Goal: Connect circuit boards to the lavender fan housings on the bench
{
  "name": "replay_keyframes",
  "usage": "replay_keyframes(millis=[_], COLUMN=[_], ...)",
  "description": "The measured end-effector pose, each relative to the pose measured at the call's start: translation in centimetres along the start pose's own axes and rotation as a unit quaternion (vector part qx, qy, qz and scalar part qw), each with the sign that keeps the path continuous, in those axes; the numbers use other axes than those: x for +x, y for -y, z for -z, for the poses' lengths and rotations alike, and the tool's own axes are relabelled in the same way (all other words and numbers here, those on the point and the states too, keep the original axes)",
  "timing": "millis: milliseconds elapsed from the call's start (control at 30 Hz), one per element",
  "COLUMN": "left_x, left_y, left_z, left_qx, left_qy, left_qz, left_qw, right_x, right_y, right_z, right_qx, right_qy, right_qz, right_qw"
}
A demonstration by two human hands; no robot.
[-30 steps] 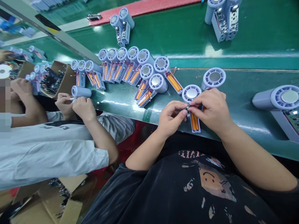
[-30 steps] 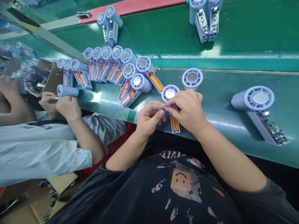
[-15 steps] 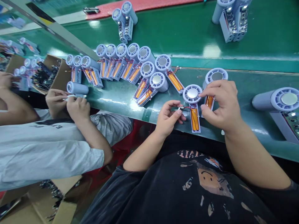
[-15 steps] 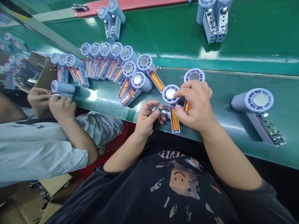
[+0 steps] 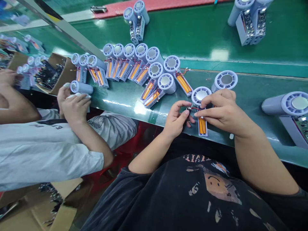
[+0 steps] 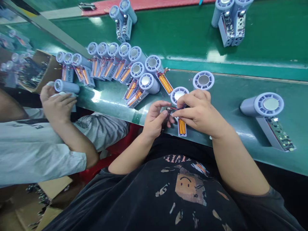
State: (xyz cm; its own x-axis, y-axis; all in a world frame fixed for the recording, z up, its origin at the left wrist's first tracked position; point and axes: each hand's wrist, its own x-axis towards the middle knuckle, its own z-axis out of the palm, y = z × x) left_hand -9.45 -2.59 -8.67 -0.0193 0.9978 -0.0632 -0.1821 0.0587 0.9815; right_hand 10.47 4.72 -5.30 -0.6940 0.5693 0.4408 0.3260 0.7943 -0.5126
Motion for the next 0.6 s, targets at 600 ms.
replay_keyframes(millis=[600], left_x=[-0.3], left_y=[-2.6], left_z=[-0.8], left_qx=[0.326], left_qy=[0.007], left_qz=[-0.171], left_qw=[0.93], right_x=[0.3], right_y=[0.7], right_z=[-1.3], right_qx=[-0.021], right_qy=[-0.103], right_qz=[-0.04], right_qw=[0.994])
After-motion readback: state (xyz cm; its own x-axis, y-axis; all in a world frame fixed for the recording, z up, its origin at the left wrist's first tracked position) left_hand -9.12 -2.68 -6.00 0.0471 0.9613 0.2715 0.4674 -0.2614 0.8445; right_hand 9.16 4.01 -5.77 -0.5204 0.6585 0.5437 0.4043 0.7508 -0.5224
